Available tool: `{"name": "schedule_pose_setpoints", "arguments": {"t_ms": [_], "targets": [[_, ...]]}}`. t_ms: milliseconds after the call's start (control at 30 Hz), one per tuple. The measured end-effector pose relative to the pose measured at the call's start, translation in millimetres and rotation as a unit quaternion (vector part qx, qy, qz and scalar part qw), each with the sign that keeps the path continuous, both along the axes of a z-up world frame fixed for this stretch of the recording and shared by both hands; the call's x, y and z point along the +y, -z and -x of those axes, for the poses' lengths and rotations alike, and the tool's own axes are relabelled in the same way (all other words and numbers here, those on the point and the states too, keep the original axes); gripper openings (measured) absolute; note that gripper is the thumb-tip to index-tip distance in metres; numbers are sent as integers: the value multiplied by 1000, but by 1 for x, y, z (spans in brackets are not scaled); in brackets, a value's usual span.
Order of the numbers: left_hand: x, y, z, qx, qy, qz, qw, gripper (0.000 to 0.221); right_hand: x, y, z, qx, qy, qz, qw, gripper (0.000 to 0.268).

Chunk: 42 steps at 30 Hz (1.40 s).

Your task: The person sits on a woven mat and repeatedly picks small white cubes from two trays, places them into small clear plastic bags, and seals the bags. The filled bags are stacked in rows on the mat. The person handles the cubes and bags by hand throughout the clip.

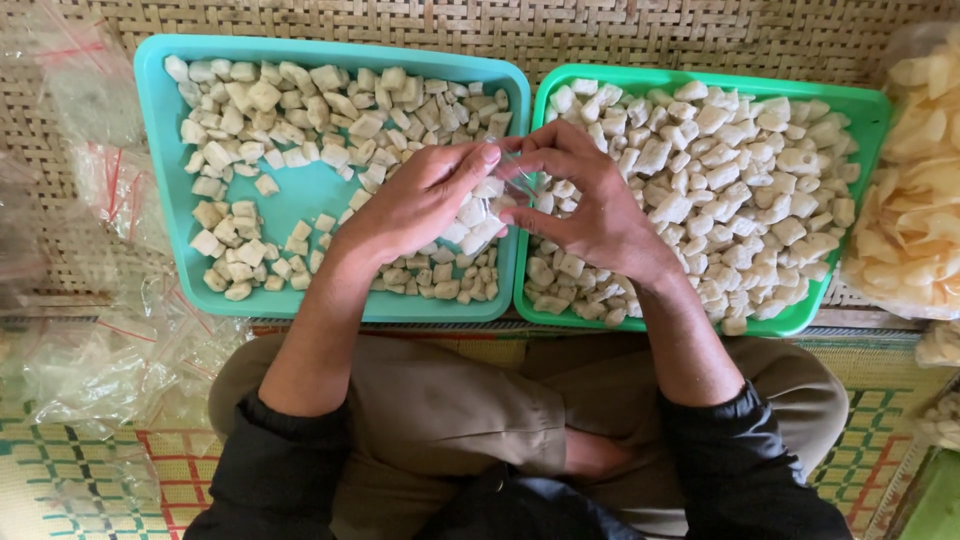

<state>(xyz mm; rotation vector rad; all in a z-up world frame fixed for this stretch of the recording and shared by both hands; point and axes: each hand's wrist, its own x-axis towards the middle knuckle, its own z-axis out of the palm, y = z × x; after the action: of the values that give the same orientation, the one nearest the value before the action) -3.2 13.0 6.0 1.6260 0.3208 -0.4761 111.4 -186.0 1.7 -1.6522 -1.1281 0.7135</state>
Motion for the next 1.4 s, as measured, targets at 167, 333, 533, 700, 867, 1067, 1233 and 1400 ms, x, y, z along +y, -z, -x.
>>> {"name": "schedule_pose_setpoints", "arguments": {"t_ms": [167,333,533,700,867,1067,1233,1400], "targets": [[-1,13,2,-32,-12,-8,999,36,3,1,5,57,20,-12,998,26],[-4,15,1,-52,-17,-46,997,40,5,8,7,36,34,-8,999,26],[-2,2,0,-32,-14,29,999,42,7,15,11,51,69,-34,996,13],[-2,4,2,-11,-24,26,999,53,12,3,10,42,64,-28,997,9],[-3,11,-4,-21,-21,73,997,58,14,-1,11,48,55,-31,997,8],[-1,-9,-6,-42,-14,110,993,67,10,2,5,74,40,-47,995,6],[2,-22,-5,-65,-4,129,989,76,6,1,2,115,42,-56,991,12],[10,-10,-5,-51,11,95,994,58,4,-5,0,101,24,-63,993,13]]}}
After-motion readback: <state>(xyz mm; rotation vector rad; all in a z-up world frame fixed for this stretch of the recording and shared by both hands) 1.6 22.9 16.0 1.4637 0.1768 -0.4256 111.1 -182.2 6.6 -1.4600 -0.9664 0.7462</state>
